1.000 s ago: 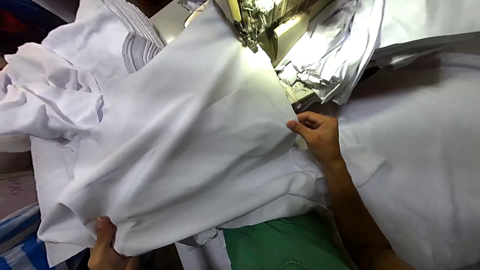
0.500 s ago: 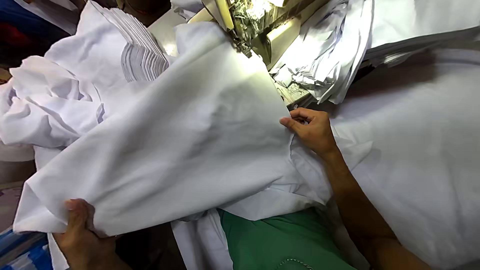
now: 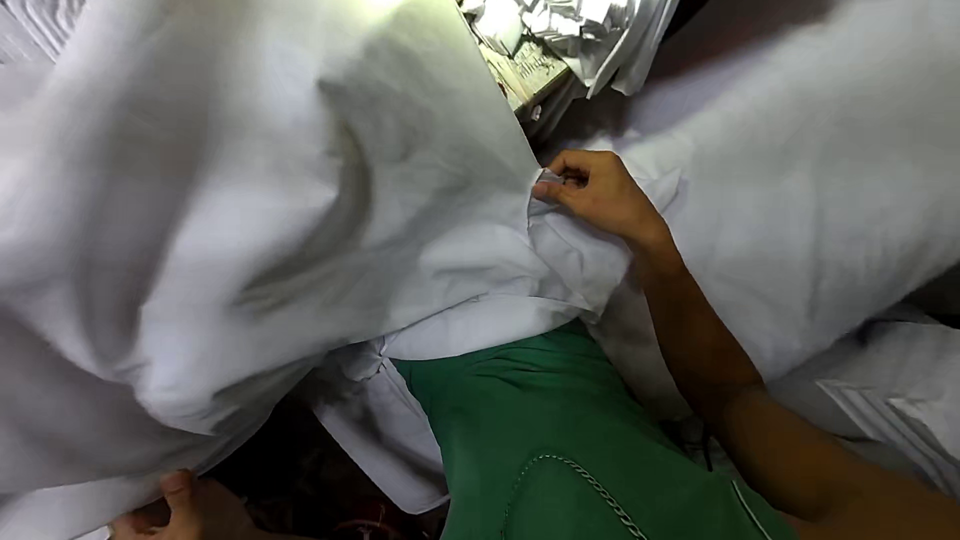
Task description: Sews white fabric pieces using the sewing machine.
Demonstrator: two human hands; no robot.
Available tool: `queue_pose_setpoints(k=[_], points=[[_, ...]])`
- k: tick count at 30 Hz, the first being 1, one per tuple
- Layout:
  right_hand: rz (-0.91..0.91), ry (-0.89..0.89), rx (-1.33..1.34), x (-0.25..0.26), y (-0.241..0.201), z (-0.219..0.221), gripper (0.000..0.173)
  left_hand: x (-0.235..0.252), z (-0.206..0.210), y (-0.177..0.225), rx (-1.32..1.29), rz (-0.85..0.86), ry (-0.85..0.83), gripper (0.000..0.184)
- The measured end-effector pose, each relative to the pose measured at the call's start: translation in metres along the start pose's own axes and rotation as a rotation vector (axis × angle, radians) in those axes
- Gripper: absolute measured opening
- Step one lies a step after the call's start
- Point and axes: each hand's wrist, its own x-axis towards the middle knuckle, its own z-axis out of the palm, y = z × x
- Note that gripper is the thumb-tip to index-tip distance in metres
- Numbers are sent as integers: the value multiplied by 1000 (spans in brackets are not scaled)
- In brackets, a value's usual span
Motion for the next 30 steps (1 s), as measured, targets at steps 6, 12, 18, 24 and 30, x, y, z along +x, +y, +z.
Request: queue_pose_setpoints(k=[6,12,18,24,30], points=[[-12,103,117,-3,-11,4,27,-42,38,-21,-12,-207,-45,60],[41,95,68,-4,-15,2,31,-37,30,-36,-149,-147,-26,53],[-7,12,106,-8,-12,-1,26,-20,7,-13,-154,-221,8,47],[-14,85,229,-13,-16,8,20,-20,21,29,-102,-319,12,56],[-13,130,244,-13,-12,13,25,-12,-5,1,-70,-221,-187,47]])
